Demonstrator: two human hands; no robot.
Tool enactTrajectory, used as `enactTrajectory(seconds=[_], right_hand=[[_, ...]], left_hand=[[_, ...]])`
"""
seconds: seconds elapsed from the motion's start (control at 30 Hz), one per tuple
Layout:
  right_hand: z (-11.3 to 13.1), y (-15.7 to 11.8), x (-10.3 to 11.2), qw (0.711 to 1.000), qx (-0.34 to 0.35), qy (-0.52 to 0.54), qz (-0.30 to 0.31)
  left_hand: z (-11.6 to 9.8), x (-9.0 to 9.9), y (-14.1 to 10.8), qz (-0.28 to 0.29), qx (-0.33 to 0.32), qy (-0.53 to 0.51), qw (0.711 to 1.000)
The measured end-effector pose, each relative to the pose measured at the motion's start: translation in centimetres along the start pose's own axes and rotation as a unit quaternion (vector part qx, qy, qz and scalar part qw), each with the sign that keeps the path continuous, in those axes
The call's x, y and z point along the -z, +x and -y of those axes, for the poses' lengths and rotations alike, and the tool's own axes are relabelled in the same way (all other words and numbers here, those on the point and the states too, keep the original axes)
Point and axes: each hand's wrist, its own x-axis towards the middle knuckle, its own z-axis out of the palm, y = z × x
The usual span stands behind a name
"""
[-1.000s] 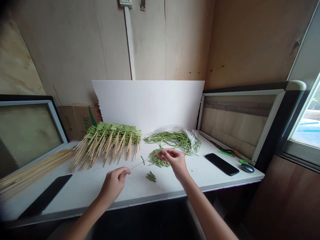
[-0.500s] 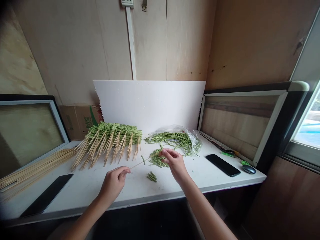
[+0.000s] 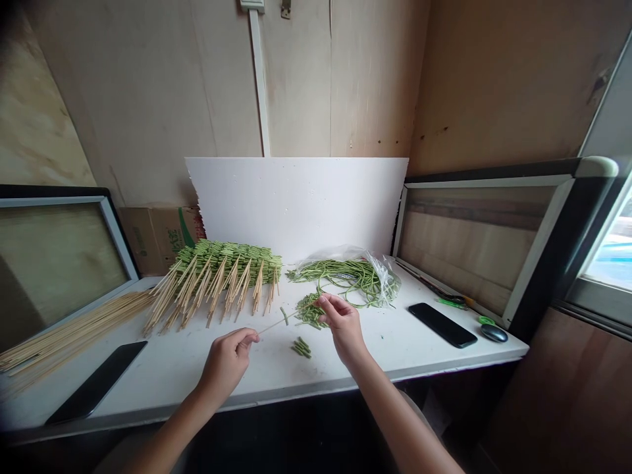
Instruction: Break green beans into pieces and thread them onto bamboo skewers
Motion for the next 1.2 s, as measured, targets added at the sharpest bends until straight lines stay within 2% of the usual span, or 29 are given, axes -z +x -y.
enactTrajectory(seconds=[0.27,0.5,0.73,0.93,1.2], right_hand=[[-0.3,-0.2,-0.3,1.000,-0.002,0.011,0.003],[0.2,0.1,0.1,0.999,0.011,-0.017,0.039],[0.4,0.3,0.5,1.000,0.018,-0.005,-0.019],[0.1,0.2,0.2,0.999,0.036,-0.015,0.015],[-1.1,-0.5,-0.6,0.999,0.046,-0.016,0.013]], left_hand=[[-0.1,-0.3,-0.1,0.023,0.019,-0.017,0.999],[0.0,0.0,0.3,0.057,0.020,-0.035,0.998],[-0.5,0.1,0.6,0.016,0.013,-0.091,0.996],[0.0,-0.4,0.1,-0.019,-0.038,-0.052,0.998],[1.0,-0.7,0.2,-0.021,-0.023,-0.054,0.998]])
